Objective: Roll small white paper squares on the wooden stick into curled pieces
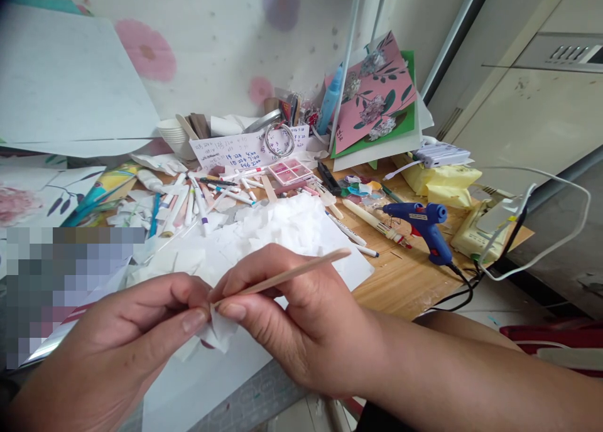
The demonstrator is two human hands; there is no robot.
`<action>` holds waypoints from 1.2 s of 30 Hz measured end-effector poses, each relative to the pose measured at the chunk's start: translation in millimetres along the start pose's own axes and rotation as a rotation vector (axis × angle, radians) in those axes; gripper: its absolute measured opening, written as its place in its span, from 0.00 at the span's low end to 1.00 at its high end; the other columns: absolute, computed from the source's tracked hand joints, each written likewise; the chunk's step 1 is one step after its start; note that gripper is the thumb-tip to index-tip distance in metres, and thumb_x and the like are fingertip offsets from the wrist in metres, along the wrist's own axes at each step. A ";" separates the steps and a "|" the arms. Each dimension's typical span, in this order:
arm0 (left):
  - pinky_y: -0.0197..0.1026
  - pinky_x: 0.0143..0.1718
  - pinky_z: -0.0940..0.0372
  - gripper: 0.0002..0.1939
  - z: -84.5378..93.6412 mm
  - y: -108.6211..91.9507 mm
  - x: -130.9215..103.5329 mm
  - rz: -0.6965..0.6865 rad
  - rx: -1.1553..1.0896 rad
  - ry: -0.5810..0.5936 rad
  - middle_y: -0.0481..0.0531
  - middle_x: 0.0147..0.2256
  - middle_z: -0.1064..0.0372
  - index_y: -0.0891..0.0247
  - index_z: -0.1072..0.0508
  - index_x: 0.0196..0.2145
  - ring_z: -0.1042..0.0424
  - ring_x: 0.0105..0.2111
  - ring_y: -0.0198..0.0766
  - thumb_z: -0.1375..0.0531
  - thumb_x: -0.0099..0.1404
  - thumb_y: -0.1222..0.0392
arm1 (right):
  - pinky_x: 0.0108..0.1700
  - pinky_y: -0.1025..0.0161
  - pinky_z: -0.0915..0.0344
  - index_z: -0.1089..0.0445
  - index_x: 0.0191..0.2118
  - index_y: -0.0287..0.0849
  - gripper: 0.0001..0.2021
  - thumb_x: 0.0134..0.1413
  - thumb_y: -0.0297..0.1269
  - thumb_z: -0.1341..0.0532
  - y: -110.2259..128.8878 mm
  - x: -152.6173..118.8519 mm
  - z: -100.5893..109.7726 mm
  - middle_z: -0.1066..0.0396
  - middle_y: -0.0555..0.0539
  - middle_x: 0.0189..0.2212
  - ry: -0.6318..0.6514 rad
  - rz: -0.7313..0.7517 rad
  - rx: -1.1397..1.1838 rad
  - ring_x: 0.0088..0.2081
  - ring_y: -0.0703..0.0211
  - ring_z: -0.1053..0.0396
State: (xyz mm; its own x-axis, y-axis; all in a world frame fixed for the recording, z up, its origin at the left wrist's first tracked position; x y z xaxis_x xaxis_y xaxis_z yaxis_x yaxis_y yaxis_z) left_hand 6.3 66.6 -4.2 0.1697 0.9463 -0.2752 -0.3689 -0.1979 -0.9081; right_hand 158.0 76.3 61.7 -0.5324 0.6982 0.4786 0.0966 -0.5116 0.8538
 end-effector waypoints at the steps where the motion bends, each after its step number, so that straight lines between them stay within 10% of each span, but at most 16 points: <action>1: 0.36 0.24 0.41 0.10 -0.1 -0.3 -0.1 -0.007 0.011 0.003 0.44 0.23 0.32 0.57 0.26 0.29 0.36 0.24 0.36 0.41 0.63 0.51 | 0.37 0.60 0.27 0.35 0.41 0.39 0.02 0.64 0.27 0.41 0.3 -0.6 0.2 0.24 0.40 0.37 0.001 0.002 -0.008 0.38 0.56 0.24; 36: 0.35 0.24 0.42 0.10 -0.1 -8.7 -1.9 0.042 0.052 -0.072 0.43 0.21 0.32 0.58 0.27 0.25 0.36 0.23 0.36 0.40 0.59 0.51 | 0.39 0.61 0.26 0.34 0.41 0.40 0.03 0.64 0.26 0.42 1.8 0.3 0.8 0.24 0.42 0.39 0.027 -0.004 -0.022 0.41 0.57 0.23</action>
State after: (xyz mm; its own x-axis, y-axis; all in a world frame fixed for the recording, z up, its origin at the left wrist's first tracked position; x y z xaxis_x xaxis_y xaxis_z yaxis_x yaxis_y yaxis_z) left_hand 9.3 66.5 4.2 0.0875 0.9536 -0.2880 -0.4214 -0.2265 -0.8781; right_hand 158.8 76.0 63.5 -0.5553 0.6869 0.4689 0.0757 -0.5198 0.8509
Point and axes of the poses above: each hand's wrist, its own x-axis towards the middle knuckle, its own z-axis out of the back of the hand, y = z × x, the point moved 8 cm from there along x, towards the middle knuckle
